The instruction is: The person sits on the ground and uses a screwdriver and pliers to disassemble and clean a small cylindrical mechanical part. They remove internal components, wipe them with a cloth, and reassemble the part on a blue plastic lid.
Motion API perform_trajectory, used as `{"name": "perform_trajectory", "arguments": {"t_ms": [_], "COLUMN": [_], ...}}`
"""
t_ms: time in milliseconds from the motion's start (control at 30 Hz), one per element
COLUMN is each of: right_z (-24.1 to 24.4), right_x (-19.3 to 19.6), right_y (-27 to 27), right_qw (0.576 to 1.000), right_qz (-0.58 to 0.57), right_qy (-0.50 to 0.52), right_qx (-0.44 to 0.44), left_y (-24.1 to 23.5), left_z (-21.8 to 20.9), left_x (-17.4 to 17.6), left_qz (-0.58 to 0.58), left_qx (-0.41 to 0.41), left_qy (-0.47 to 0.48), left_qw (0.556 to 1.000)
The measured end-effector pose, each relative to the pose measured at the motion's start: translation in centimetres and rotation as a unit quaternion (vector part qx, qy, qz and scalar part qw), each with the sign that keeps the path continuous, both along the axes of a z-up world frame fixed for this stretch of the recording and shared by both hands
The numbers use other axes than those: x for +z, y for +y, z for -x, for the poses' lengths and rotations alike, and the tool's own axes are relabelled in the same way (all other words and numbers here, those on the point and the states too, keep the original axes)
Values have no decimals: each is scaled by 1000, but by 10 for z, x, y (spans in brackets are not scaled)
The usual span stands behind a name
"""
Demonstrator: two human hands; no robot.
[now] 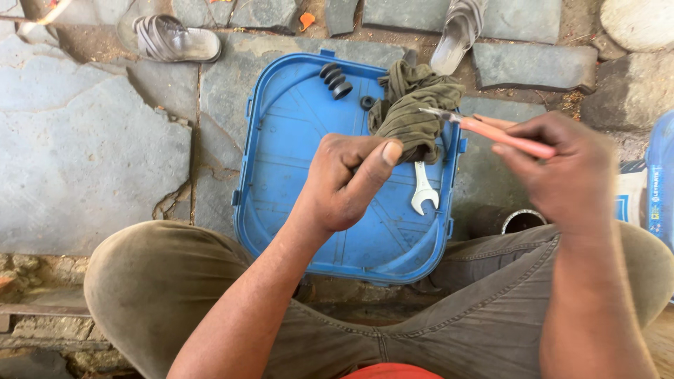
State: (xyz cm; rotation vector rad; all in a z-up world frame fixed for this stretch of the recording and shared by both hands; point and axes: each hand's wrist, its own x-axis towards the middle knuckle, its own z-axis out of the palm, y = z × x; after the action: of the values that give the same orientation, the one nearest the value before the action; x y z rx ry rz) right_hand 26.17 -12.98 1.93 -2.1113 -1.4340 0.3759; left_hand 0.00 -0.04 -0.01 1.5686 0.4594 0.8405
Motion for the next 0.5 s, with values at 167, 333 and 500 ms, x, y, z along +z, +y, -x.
{"name": "perform_trajectory", "arguments": {"t_ms": [167,333,500], "right_z": [17,14,27], "right_x": [-25,-53,-99], "right_y": [20,41,61], "right_qw": [989,982,959], "right_qz": [5,-33,7], "right_qy": [-95,34,284], "right_qx": [117,182,20], "left_y": [1,2,2], "left_z": [0,-2,0], "left_x": [-2,-2,-4], "left_qz": [6,16,15], "left_qx": [3,-2,-4], "left_qy": [11,-5,0], "left_qw": [1000,1000,1000]}}
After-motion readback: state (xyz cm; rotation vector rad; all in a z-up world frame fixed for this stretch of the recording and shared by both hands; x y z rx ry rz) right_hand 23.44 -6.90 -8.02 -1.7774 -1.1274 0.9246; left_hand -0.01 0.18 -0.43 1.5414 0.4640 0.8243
